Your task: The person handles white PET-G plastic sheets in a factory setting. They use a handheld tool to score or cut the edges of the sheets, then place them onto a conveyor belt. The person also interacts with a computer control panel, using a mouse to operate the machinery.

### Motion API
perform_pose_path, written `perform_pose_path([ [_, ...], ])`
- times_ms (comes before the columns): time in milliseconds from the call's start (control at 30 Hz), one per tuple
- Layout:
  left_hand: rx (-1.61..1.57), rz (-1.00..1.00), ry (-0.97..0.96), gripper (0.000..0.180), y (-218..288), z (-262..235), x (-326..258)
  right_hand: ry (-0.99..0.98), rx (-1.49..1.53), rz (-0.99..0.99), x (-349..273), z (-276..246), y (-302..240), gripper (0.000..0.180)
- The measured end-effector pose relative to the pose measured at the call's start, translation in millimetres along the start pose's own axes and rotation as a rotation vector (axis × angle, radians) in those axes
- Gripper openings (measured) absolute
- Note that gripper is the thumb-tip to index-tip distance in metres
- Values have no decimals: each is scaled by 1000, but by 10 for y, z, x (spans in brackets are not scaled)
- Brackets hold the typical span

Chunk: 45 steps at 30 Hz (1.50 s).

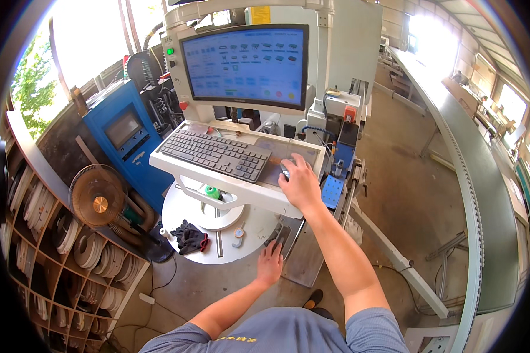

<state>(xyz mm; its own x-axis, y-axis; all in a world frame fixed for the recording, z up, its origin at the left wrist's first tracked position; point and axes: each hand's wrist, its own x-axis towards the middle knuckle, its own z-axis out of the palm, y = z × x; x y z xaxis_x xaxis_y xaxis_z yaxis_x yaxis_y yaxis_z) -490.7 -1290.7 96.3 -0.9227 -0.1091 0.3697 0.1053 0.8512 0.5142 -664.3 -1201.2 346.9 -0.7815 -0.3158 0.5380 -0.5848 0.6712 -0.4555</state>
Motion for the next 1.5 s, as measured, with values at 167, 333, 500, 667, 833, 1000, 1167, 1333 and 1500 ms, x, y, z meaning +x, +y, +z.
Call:
perform_pose_path([
  [167,10,1,5,41,5,1,2,-18,2,6,5,9,16,39],
  [333,17,-6,4,41,-8,17,-3,-3,0,7,2,0,-19,40],
  [500,5,-1,-9,42,1,0,4,-4,-15,24,3,9,7,41],
  [667,-7,-1,-13,42,-9,10,4,14,-39,52,-3,17,-3,40],
  [833,-1,-6,-20,41,-17,30,5,8,-50,55,-2,1,-21,39],
  [1000,6,-7,-22,41,4,12,6,56,-25,-34,-8,8,16,36],
  [1167,-8,-3,-19,40,-2,20,14,-14,-19,-29,0,9,-11,36],
  [1333,-11,10,-8,40,14,-10,12,-8,-21,-31,-9,17,19,36],
  [1500,-15,9,-12,40,27,-25,19,4,-26,-33,-12,24,29,36],
])
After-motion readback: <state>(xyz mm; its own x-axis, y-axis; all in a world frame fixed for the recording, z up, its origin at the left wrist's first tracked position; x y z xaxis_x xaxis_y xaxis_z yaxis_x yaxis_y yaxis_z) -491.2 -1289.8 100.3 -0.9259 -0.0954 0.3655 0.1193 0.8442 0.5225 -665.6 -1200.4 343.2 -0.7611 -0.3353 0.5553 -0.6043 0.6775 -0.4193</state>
